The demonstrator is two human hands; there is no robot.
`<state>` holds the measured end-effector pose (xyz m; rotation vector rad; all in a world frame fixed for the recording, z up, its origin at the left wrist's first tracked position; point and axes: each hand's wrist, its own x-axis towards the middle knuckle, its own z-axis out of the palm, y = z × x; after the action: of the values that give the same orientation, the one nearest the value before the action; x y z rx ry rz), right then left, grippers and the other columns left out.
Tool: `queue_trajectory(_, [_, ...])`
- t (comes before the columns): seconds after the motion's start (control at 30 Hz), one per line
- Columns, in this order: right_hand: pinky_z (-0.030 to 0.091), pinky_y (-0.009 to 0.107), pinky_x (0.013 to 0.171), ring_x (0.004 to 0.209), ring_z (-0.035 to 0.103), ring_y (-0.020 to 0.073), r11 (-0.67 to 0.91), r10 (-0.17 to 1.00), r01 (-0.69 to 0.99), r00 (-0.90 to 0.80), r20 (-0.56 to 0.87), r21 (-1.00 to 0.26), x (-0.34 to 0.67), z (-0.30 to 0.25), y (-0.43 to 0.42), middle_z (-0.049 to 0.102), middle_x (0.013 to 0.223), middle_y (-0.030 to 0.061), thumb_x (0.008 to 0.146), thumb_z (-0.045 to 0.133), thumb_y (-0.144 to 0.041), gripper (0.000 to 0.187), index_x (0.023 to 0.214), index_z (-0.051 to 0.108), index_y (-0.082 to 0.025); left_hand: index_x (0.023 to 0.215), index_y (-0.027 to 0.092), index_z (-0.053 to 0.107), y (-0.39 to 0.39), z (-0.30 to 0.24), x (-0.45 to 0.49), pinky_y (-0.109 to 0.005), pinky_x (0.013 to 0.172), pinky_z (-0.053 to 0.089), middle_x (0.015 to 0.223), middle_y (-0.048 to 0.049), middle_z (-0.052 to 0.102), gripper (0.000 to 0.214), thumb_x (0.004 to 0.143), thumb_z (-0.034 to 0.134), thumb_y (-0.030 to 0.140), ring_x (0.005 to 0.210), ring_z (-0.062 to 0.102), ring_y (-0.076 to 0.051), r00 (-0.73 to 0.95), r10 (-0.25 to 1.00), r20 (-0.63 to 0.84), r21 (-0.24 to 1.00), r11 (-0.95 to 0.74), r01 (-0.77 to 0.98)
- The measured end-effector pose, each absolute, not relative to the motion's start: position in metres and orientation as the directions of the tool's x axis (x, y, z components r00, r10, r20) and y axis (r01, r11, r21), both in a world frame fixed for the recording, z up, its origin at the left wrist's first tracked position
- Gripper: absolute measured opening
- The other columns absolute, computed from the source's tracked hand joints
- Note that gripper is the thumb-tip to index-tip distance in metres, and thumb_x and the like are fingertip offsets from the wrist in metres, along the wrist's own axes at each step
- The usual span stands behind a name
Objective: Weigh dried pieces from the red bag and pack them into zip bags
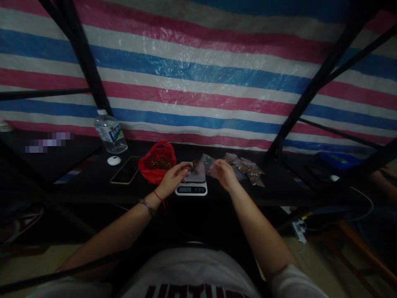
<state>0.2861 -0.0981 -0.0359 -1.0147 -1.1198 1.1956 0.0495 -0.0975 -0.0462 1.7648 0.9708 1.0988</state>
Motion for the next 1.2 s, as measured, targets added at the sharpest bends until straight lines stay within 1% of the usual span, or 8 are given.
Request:
queue_trajectory(0.1, [0.045,0.023,0.05,0.055,0.056,0.0128,0.016,0.993,-0.254,-0.109,0.045,-0.967,0.255,-0.022,-0.1,0.058,0.063,-0.003,0.069,0.059,-0.035,0.018,0.078,0.051,-0.021,0.121,0.017,0.054,-0.099,-0.05,0.046,-0.027,0.064,0.054,0.108,-0.0111,0.064,0.058,0.077,0.056,0.054,0.083,0.065,-0.018,0.314,0.923,0.22,0.969,-0.245,0.042])
queue_trajectory(0.27, [0.038,0.02,0.044,0.046,0.045,0.009,-0.063,0.989,-0.255,-0.142,-0.027,-0.965,0.225,-0.026,-0.097,0.049,0.056,-0.0051,0.066,0.062,-0.032,0.016,0.071,0.052,-0.02,0.091,0.014,0.063,-0.094,-0.051,0.037,-0.024,0.053,0.048,0.069,-0.0024,0.062,0.045,0.071,0.062,0.054,0.058,0.058,-0.012,0.253,0.958,0.136,0.991,-0.129,-0.043])
queue_trajectory(0.53, [0.027,0.02,0.041,0.043,0.038,0.0073,0.035,0.989,-0.125,-0.141,0.053,-0.992,0.227,-0.037,-0.097,0.044,0.053,-0.0071,0.068,0.062,-0.038,0.021,0.069,0.053,-0.019,0.074,0.013,0.058,-0.103,-0.052,0.041,-0.02,0.043,0.041,0.056,0.0004,0.058,0.04,0.073,0.063,0.053,0.048,0.054,-0.011,0.376,0.916,0.139,0.983,-0.082,-0.162])
queue_trajectory(0.73, [0.039,0.023,0.054,0.056,0.049,0.0117,0.206,0.976,0.135,-0.102,0.193,-0.969,0.242,-0.036,-0.109,0.053,0.063,-0.0032,0.075,0.057,-0.038,0.02,0.075,0.059,-0.019,0.07,0.014,0.059,-0.111,-0.047,0.044,-0.019,0.043,0.04,0.058,-0.0004,0.061,0.032,0.076,0.063,0.045,0.048,0.055,-0.01,0.436,0.887,0.153,0.987,-0.157,-0.028])
queue_trajectory(0.87, [0.044,0.037,0.086,0.097,0.055,0.0216,0.461,0.801,0.53,0.096,0.591,-0.712,0.252,-0.019,-0.127,0.062,0.101,0.0074,0.076,0.06,-0.033,0.028,0.101,0.062,-0.019,0.075,0.014,0.062,-0.117,-0.042,0.049,-0.02,0.043,0.04,0.058,-0.0005,0.063,0.029,0.076,0.061,0.043,0.049,0.057,-0.012,0.274,0.946,0.174,0.976,-0.203,0.082])
queue_trajectory(0.93, [0.044,0.04,0.091,0.101,0.055,0.0225,0.523,0.736,0.625,0.012,0.677,-0.579,0.25,-0.008,-0.138,0.063,0.104,0.0093,0.079,0.06,-0.032,0.031,0.107,0.062,-0.019,0.081,0.014,0.063,-0.121,-0.04,0.052,-0.021,0.045,0.043,0.063,-0.0012,0.065,0.028,0.076,0.06,0.042,0.053,0.061,-0.014,0.179,0.961,0.209,0.969,-0.229,0.097])
queue_trajectory(1.1, [0.047,0.038,0.092,0.102,0.061,0.0227,0.616,0.784,0.567,-0.373,0.495,-0.547,0.23,-0.002,-0.159,0.064,0.117,0.0106,0.072,0.072,-0.035,0.058,0.126,0.055,-0.02,0.082,0.015,0.067,-0.136,-0.032,0.054,-0.024,0.061,0.05,0.073,-0.0031,0.07,0.021,0.08,0.058,0.034,0.066,0.065,-0.015,0.252,0.879,0.404,0.866,-0.457,0.204])
queue_trajectory(1.2, [0.048,0.036,0.091,0.101,0.064,0.0218,0.615,0.788,0.515,-0.417,0.453,-0.597,0.225,-0.007,-0.158,0.067,0.115,0.0093,0.076,0.069,-0.03,0.047,0.121,0.061,-0.02,0.08,0.015,0.069,-0.142,-0.027,0.053,-0.023,0.064,0.049,0.074,-0.0034,0.07,0.02,0.083,0.055,0.03,0.068,0.064,-0.015,0.331,0.816,0.474,0.759,-0.569,0.316])
